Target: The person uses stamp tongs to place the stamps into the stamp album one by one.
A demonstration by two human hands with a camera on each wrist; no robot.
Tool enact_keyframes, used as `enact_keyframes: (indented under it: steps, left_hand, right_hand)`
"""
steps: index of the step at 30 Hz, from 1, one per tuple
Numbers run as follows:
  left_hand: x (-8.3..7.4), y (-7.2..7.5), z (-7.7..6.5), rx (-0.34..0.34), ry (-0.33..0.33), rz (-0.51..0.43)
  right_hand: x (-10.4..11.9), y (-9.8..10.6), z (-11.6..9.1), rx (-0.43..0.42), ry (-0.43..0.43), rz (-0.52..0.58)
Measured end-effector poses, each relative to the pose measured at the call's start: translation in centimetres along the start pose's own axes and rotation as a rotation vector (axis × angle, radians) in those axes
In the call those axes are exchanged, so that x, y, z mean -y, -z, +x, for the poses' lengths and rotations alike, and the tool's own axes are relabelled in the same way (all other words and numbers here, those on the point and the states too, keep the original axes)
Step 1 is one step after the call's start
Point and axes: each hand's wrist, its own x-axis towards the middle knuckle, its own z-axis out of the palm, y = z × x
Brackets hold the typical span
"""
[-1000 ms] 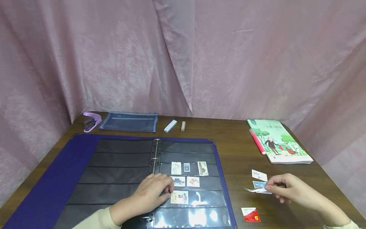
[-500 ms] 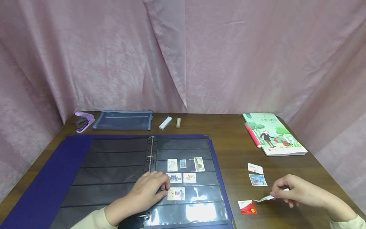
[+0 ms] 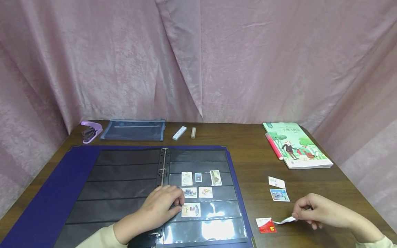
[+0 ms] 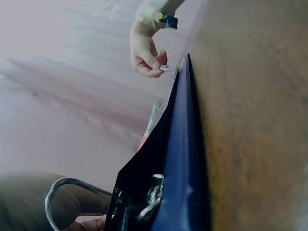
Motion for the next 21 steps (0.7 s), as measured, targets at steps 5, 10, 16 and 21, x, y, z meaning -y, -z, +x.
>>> enact_keyframes:
  steps: [5, 10, 16, 21]
  left_hand:
    - [0.0, 0.0, 0.0, 0.000, -0.002, -0.002]
    - [0.0, 0.0, 0.0, -0.002, -0.001, -0.005]
    - [0.1, -0.1, -0.1, -0.001, 0.001, -0.002]
    - [0.1, -0.1, 0.0, 0.003, 0.001, 0.000]
  right_hand:
    - [0.0, -0.2, 0.5, 0.004, 0.039, -0.002]
    - [-0.1, -0.6, 1.2, -0.023, 0.067, -0.034]
    - [-0.5, -1.0, 1.8, -0.025, 0.118, -0.038]
    - [-0.5, -1.1, 2.2, -0.020, 0.161, -0.058]
